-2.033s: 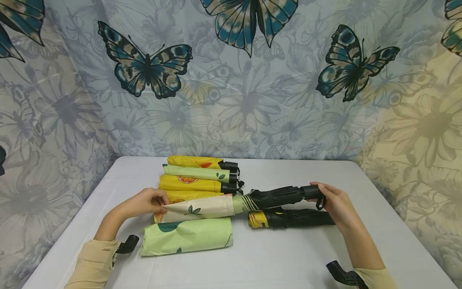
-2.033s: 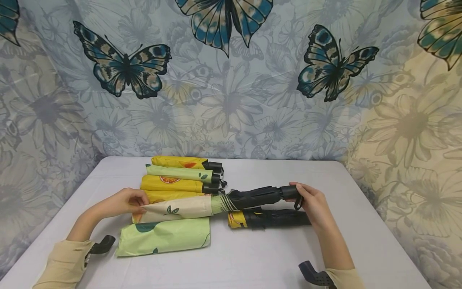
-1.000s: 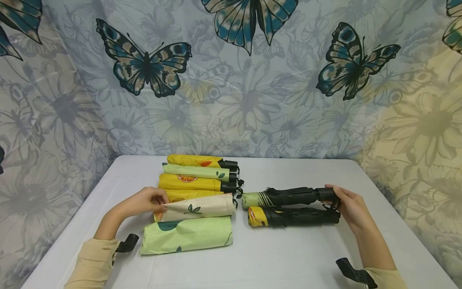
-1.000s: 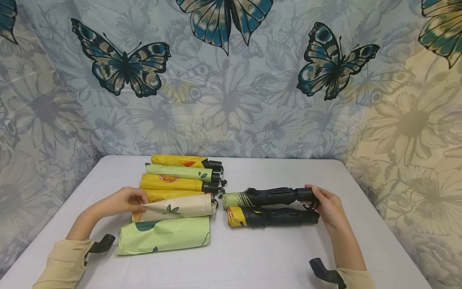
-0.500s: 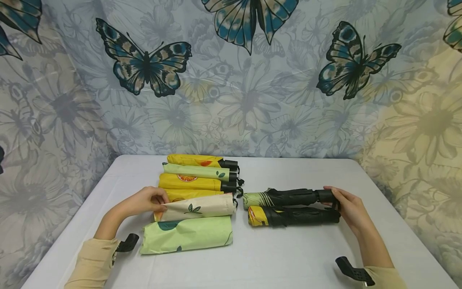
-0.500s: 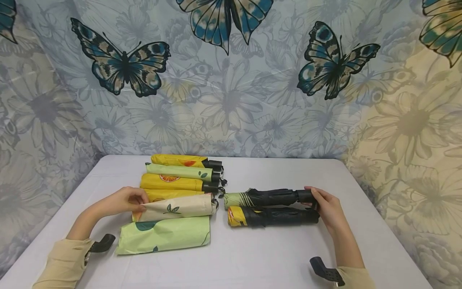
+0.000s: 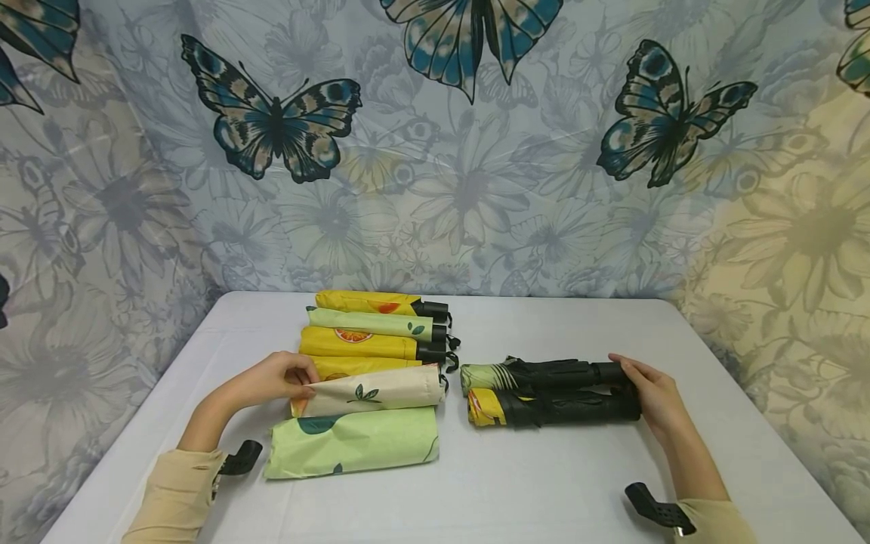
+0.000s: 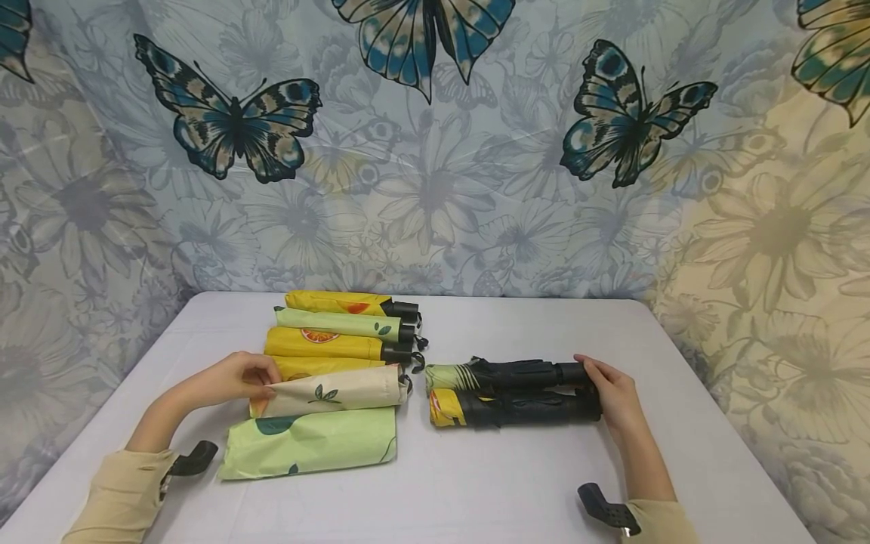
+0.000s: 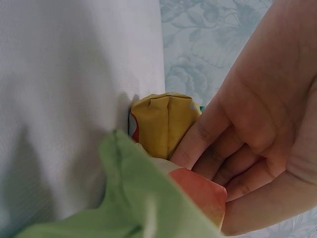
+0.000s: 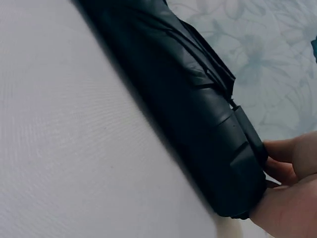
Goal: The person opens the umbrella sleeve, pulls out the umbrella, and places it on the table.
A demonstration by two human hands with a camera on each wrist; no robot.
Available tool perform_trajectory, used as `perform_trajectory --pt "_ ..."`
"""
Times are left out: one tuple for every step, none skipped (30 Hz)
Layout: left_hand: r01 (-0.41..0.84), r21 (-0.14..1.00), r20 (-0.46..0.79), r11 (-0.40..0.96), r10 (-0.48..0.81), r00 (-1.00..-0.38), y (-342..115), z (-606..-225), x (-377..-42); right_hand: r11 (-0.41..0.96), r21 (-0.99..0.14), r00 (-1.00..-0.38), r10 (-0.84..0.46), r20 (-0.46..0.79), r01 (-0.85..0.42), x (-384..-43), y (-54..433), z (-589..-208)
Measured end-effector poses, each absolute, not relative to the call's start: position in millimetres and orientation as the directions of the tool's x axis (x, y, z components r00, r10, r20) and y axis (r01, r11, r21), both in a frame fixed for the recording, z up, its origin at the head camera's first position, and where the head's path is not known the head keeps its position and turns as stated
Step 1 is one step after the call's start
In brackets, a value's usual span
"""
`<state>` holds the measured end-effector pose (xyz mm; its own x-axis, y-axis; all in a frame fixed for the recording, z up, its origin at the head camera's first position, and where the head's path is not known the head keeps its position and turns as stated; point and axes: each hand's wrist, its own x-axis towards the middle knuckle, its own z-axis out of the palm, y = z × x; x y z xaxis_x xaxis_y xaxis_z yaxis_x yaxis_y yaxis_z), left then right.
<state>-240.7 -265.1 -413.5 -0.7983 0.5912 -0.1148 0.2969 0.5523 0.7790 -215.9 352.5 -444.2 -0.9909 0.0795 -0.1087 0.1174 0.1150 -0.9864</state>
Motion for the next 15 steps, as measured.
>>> perform_trajectory --pt "0.297 0.778 -0.115 0.553 0.591 -0.799 -265.2 -413.5 -240.7 0.128 -0.984 -0.99 0.084 -0.11 0.12 -216.1 352.3 -444.9" --pt "0.297 0.778 -0.115 0.553 0.59 -0.799 -265.4 -413.7 -240.9 0.143 -0.982 -0.99 0.09 -0.113 0.125 -216.2 352.0 -445.4" --pt "0.296 0.779 -0.115 0.553 0.591 -0.799 -265.7 -414.1 -241.2 0.169 -0.977 -0.989 0.094 -0.114 0.128 -216.3 351.5 -445.7" --pt "0.296 0.779 -0.115 0.552 0.591 -0.798 -266.0 -414.5 -241.5 0.19 -0.973 -0.988 0.099 -0.118 0.135 -216.6 351.1 -445.9" --pt "0.296 0.779 -0.115 0.552 0.591 -0.799 -266.3 -414.9 -241.8 0.21 -0.967 -0.986 0.104 -0.127 0.147 -216.8 350.7 -446.1" --pt "0.296 0.78 -0.115 0.551 0.591 -0.799 -266.5 -415.2 -242.0 0.225 -0.961 -0.984 0.108 -0.139 0.161 -217.2 350.2 -446.1" --pt "0.296 0.78 -0.114 0.551 0.591 -0.798 -266.6 -415.5 -242.3 0.247 -0.953 -0.982 0.111 -0.152 0.175 -217.6 349.8 -446.1" --pt "0.296 0.781 -0.114 0.55 0.591 -0.798 -266.8 -415.8 -242.5 0.263 -0.947 -0.98 0.116 -0.161 0.187 -218.0 349.3 -446.1" --pt "0.296 0.781 -0.114 0.55 0.591 -0.799 -266.8 -416.0 -242.6 0.275 -0.941 -0.979 0.117 -0.169 0.196 -218.4 348.9 -446.1" --pt "0.295 0.781 -0.114 0.55 0.591 -0.798 -266.8 -416.2 -242.7 0.283 -0.937 -0.977 0.118 -0.176 0.203 -218.7 348.5 -446.0" --pt "0.294 0.782 -0.115 0.549 0.591 -0.799 -266.8 -416.3 -242.7 0.291 -0.934 -0.976 0.119 -0.18 0.208 -218.6 348.0 -445.9" --pt "0.293 0.783 -0.115 0.549 0.591 -0.799 -266.7 -416.4 -242.6 0.299 -0.931 -0.976 0.121 -0.181 0.209 -218.7 347.7 -445.8" --pt "0.292 0.785 -0.115 0.547 0.592 -0.798 -266.6 -416.5 -242.6 0.309 -0.927 -0.976 0.123 -0.182 0.212 -218.8 347.5 -445.8" --pt "0.291 0.785 -0.116 0.547 0.591 -0.798 -266.4 -416.5 -242.4 0.315 -0.925 -0.976 0.123 -0.182 0.212 -218.7 347.3 -445.8" --pt "0.292 0.785 -0.116 0.547 0.592 -0.798 -266.3 -416.5 -242.3 0.32 -0.923 -0.975 0.125 -0.184 0.215 -218.5 347.1 -445.7"
